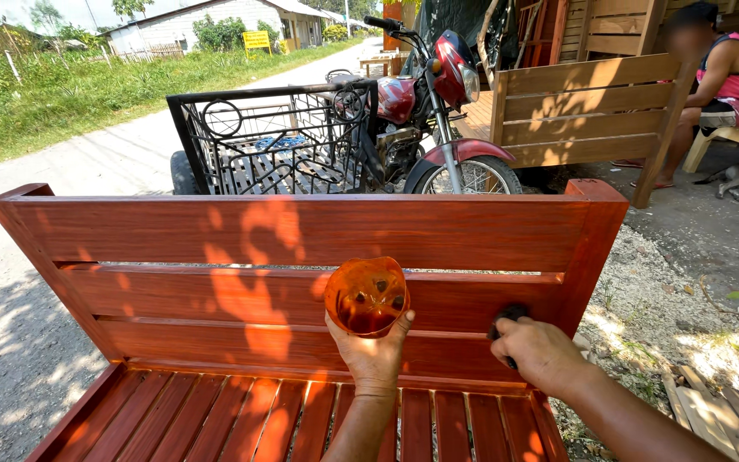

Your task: The person applies reddish-brown stain to a wooden bed frame using a brush. They dip the brush into a plastic container and coat the slats and side rails of the headboard and footboard.

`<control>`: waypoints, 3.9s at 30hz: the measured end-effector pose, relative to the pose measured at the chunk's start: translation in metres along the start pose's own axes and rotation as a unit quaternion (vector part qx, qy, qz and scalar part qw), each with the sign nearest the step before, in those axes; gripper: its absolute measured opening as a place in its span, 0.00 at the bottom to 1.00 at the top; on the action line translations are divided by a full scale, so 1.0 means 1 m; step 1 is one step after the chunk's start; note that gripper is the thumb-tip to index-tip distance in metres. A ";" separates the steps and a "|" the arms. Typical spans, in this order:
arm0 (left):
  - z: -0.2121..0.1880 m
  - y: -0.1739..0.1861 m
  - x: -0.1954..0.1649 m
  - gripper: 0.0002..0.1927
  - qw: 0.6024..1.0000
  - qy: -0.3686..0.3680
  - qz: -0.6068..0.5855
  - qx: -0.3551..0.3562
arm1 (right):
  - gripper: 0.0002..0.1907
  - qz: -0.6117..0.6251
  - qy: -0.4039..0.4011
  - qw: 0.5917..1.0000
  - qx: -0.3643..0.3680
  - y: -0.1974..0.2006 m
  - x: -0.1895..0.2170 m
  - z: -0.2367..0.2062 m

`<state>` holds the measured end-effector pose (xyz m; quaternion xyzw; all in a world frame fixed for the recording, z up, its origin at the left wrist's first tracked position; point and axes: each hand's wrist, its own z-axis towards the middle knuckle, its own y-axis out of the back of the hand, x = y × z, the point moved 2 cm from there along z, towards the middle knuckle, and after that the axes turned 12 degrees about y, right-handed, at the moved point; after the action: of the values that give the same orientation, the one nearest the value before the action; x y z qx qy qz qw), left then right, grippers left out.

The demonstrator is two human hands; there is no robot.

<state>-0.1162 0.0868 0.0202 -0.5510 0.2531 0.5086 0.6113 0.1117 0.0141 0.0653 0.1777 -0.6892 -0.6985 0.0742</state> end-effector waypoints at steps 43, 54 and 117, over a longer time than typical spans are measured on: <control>-0.019 -0.014 -0.019 0.56 0.998 0.013 0.041 -0.046 | 0.07 0.008 0.058 0.994 -0.093 0.050 -0.006 -0.033; -0.019 -0.022 -0.010 0.56 1.000 0.014 -0.013 -0.020 | 0.07 -0.090 -0.018 0.993 -0.080 0.098 -0.001 -0.023; -0.008 -0.014 -0.013 0.61 0.993 -0.004 0.082 -0.083 | 0.09 -0.081 0.140 0.946 -0.282 0.171 0.034 0.017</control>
<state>-0.1066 0.0765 0.0356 -0.5751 0.2520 0.5784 0.5208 0.0505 0.0119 0.2291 0.3007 -0.4301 -0.8361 0.1599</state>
